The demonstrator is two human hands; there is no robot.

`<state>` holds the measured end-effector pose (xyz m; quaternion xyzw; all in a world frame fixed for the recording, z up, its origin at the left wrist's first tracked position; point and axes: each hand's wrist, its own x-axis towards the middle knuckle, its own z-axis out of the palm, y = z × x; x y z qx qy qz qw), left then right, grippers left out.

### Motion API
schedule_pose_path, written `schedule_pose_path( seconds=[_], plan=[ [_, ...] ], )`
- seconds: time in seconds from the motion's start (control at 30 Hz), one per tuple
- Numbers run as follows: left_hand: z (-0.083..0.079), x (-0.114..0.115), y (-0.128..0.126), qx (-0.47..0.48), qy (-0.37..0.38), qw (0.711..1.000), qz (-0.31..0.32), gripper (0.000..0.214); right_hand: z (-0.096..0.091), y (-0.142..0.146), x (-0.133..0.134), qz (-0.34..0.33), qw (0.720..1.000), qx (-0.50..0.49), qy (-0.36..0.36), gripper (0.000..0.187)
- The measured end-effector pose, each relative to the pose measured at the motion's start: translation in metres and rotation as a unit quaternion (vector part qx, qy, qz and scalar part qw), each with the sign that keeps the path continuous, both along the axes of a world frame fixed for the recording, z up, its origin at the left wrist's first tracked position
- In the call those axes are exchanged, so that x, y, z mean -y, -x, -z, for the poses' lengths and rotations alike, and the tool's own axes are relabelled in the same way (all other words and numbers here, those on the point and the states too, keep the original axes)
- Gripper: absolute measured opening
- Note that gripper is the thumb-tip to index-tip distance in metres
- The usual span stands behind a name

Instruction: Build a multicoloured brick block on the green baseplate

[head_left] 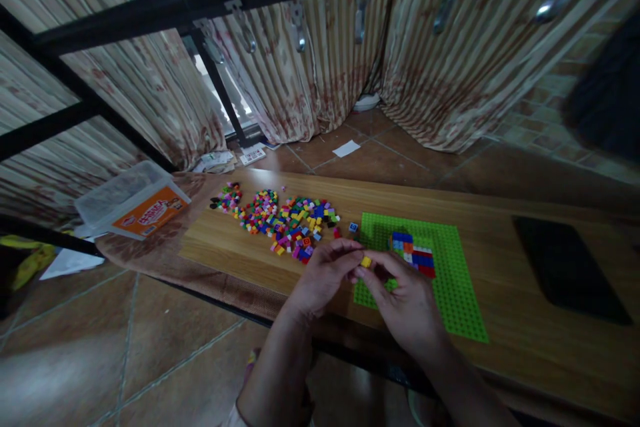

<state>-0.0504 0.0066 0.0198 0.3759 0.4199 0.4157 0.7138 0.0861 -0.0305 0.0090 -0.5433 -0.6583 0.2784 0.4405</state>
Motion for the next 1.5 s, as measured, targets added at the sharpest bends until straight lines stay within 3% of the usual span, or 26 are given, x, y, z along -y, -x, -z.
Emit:
schedule_pose_path(
  seconds=[0.23,0.53,0.63,0.7,0.77,0.9,1.1,1.27,1.5],
  plan=[
    [0.004,-0.001,-0.002,0.021,0.030,0.999,-0.008,0.033,0.001,0.001,-0.001,-0.016,0.999,-0.029,0.005,0.016],
    [0.000,-0.002,0.009,0.050,0.074,0.995,-0.033,0.035,0.004,0.008,-0.004,-0.047,0.984,-0.162,0.060,0.018],
    [0.002,-0.004,0.011,0.025,0.062,0.997,-0.040,0.032,0.008,0.011,-0.006,-0.042,0.979,-0.185,0.073,0.019],
    [0.005,-0.005,0.011,-0.050,0.025,0.996,-0.066,0.023,0.013,0.011,-0.009,-0.017,0.987,-0.147,0.068,0.019],
    [0.009,-0.007,0.011,-0.186,-0.047,0.976,-0.100,0.013,0.019,0.011,-0.011,0.020,0.996,-0.070,0.050,0.020],
    [0.016,-0.007,0.014,-0.426,-0.192,0.877,-0.115,0.015,0.033,0.012,-0.014,0.033,0.992,0.118,0.016,0.023],
    [0.020,-0.013,0.017,-0.554,-0.246,0.788,-0.111,0.019,0.045,0.019,-0.017,0.030,0.967,0.252,0.016,0.027],
    [0.024,-0.023,0.017,-0.597,-0.254,0.755,-0.100,0.015,0.047,0.020,-0.024,0.041,0.967,0.252,0.014,0.026],
    [0.024,-0.030,0.022,-0.606,-0.271,0.739,-0.116,0.019,0.045,0.024,-0.018,0.047,0.970,0.238,-0.009,0.025]
  ],
)
